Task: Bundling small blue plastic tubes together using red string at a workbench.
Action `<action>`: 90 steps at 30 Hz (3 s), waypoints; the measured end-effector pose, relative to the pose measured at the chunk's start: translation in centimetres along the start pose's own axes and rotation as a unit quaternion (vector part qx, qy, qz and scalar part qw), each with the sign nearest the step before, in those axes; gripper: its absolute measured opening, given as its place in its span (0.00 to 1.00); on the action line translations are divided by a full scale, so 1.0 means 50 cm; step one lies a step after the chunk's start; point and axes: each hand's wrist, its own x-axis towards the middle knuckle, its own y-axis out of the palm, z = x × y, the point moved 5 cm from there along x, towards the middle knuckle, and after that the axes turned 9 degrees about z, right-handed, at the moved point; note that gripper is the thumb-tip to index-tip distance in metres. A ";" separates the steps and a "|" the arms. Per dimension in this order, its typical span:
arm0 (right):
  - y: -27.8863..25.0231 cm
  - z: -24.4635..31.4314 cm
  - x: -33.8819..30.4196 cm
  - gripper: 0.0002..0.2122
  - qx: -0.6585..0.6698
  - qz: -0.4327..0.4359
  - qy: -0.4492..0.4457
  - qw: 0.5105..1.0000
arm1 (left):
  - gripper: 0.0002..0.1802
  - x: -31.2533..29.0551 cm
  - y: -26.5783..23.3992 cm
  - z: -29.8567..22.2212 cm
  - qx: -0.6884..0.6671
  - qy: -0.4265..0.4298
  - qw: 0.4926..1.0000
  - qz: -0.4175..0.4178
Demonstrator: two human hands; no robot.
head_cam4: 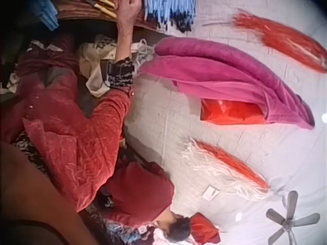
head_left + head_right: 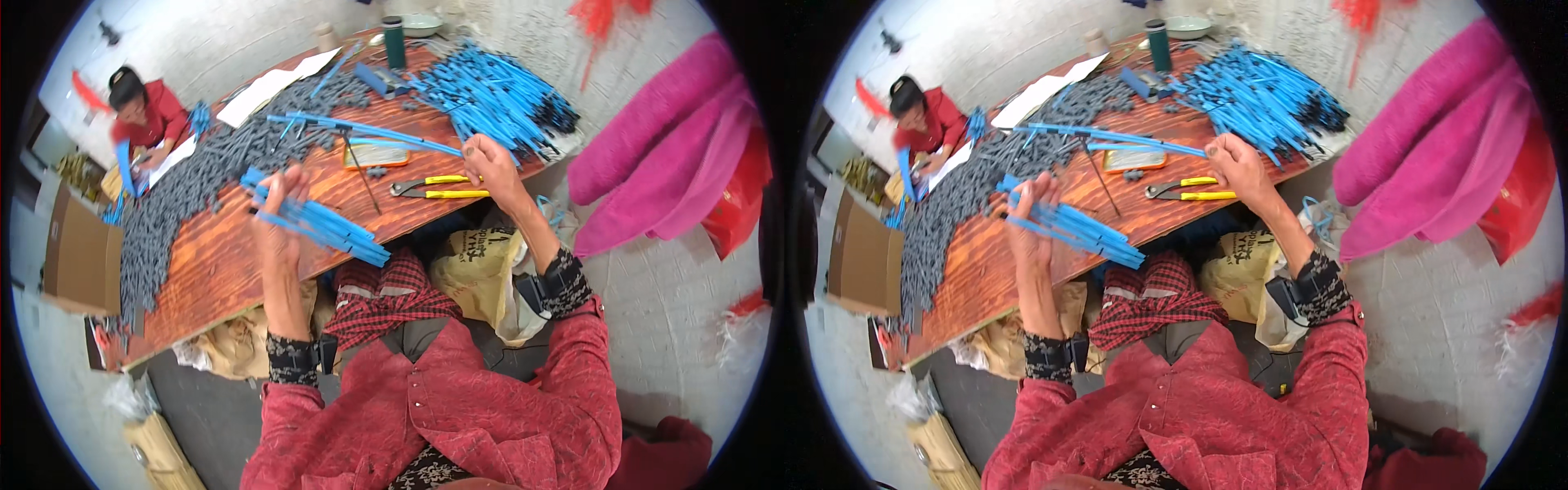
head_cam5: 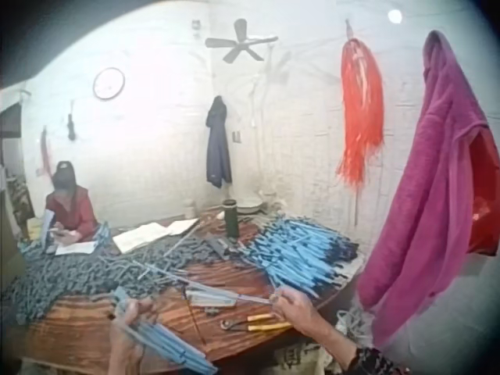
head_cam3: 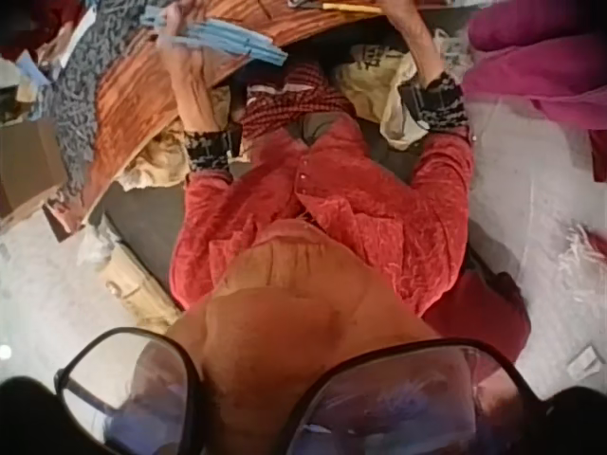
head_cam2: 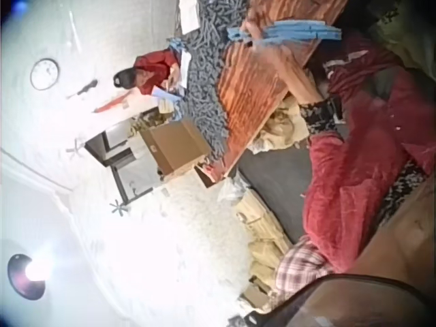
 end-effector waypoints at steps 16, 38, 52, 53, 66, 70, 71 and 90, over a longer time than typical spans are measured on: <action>0.201 -0.043 -0.122 0.19 0.268 0.319 0.210 0.884 | 0.11 -0.027 0.032 -0.018 0.021 0.016 0.995 0.092; 0.170 -0.020 -0.113 0.10 -0.085 0.018 -0.010 0.996 | 0.14 -0.028 0.024 -0.030 -0.004 0.004 0.999 0.036; 0.230 -0.063 -0.145 0.09 0.005 -0.076 0.035 0.996 | 0.17 -0.029 0.025 -0.029 -0.023 -0.053 0.998 -0.022; 0.234 -0.069 -0.147 0.09 0.011 -0.078 0.044 0.996 | 0.17 -0.033 0.027 -0.029 -0.043 -0.065 0.997 -0.012; 0.324 -0.138 -0.192 0.10 0.164 0.065 0.156 0.972 | 0.12 -0.077 0.068 -0.047 -0.118 -0.095 0.972 0.181; 0.317 -0.103 -0.199 0.09 -0.095 0.103 0.070 0.988 | 0.11 -0.094 0.109 -0.053 -0.105 -0.090 0.965 0.222; 0.316 -0.078 -0.187 0.10 -0.259 0.116 -0.015 0.959 | 0.11 -0.097 0.102 -0.053 -0.107 -0.099 0.962 0.232; 0.012 0.026 -0.024 0.10 -0.405 -0.057 -0.084 0.909 | 0.15 0.011 -0.071 -0.033 0.102 0.025 0.994 -0.039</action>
